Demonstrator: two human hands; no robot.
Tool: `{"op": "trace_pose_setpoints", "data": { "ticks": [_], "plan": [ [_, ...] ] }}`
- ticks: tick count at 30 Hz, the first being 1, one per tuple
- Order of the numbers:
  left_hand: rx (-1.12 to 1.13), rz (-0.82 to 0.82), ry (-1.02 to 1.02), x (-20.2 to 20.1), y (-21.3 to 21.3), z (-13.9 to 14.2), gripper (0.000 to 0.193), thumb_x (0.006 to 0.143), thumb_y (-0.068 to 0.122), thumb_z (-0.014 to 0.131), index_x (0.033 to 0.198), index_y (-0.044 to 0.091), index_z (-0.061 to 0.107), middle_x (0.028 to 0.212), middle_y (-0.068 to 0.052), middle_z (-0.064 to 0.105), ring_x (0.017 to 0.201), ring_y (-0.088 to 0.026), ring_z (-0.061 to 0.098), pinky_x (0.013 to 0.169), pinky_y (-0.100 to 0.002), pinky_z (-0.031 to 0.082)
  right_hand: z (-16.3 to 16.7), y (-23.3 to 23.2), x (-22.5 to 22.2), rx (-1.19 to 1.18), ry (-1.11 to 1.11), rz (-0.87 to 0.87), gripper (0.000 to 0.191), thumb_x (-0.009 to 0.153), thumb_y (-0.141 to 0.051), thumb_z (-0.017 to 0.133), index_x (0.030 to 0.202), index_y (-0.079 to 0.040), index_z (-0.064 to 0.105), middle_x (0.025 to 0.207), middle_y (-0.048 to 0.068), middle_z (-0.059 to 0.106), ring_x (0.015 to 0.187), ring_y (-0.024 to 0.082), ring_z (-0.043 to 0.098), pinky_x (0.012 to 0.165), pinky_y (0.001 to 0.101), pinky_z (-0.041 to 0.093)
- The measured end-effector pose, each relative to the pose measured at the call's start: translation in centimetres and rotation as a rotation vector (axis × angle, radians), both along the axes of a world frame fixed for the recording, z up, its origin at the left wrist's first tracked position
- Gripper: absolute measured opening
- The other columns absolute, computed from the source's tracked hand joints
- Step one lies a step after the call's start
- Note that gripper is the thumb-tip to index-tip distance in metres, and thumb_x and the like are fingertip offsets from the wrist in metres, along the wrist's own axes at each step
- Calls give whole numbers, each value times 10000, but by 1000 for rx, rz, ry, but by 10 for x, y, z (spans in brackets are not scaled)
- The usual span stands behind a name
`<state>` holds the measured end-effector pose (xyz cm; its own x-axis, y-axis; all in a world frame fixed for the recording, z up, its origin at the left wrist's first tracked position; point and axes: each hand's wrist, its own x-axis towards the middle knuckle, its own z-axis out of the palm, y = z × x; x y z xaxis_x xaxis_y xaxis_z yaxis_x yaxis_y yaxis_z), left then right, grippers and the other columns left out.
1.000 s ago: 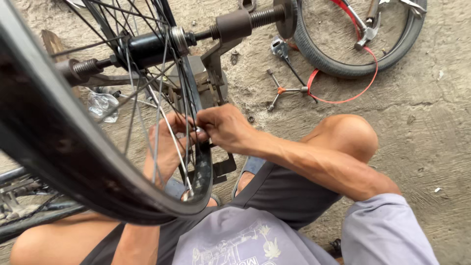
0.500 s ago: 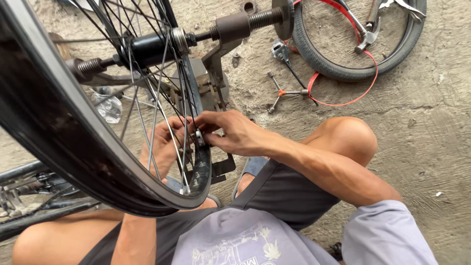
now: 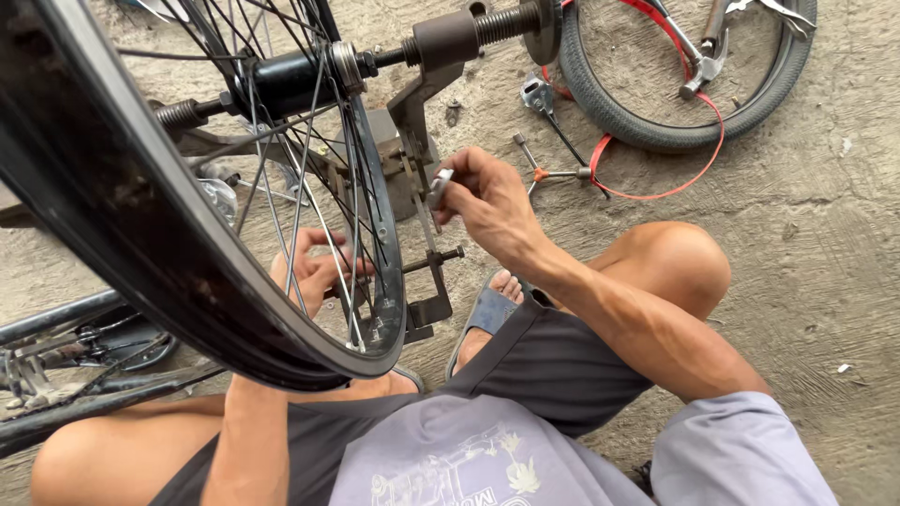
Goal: The person sits on the ground in front of a bicycle wheel held in a repair stand and works on the spokes at the rim, using a small spoke wrench to turn spoke nipples section by section while checking the wheel. At the end they spin the wheel and reach toward a bicycle frame nearby.
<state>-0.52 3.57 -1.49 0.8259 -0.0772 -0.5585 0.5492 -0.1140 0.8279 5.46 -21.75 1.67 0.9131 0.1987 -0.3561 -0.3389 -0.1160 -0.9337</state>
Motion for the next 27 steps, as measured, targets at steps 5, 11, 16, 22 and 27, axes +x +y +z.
{"op": "trace_pose_setpoints", "data": {
  "ticks": [5, 11, 16, 22, 27],
  "plan": [
    [-53, -177, 163, 20, 3, -9, 470, 886, 96, 758, 1291, 48, 525, 782, -82, 686, 679, -142, 625, 571, -287, 471, -2, -7, -13, -90, -48, 17, 157, 972, -33, 572, 1119, 9, 607, 913, 106, 754, 760, 129, 732, 716, 269, 632],
    [-296, -136, 418, 29, 1, -5, 538, 833, 78, 749, 1316, 72, 513, 805, -55, 700, 660, -170, 675, 544, -288, 488, -2, 0, -23, -136, -121, 82, 179, 957, -89, 592, 1106, 11, 596, 937, 114, 760, 832, 161, 759, 801, 291, 654],
    [-402, -53, 460, 25, 2, -9, 580, 849, 76, 730, 1368, 96, 472, 847, -32, 689, 683, -167, 687, 648, -320, 596, -3, 4, -20, -244, -205, 116, 185, 913, -127, 659, 1046, 1, 656, 919, 100, 771, 852, 168, 760, 824, 309, 629],
    [-593, -60, 391, 22, 1, -18, 514, 875, 50, 728, 1292, 43, 427, 914, -89, 714, 697, -178, 681, 617, -307, 563, -7, 12, -11, -294, -181, 126, 237, 895, -170, 698, 1064, -5, 688, 903, 90, 777, 819, 168, 762, 786, 302, 620],
    [-498, -104, 362, 22, 3, -20, 501, 875, 38, 723, 1285, 42, 434, 930, -106, 711, 752, -171, 678, 644, -298, 560, -3, 18, -5, -310, -70, 304, 260, 906, -199, 723, 1081, -10, 691, 914, 115, 777, 834, 194, 760, 770, 314, 609]
  ]
}}
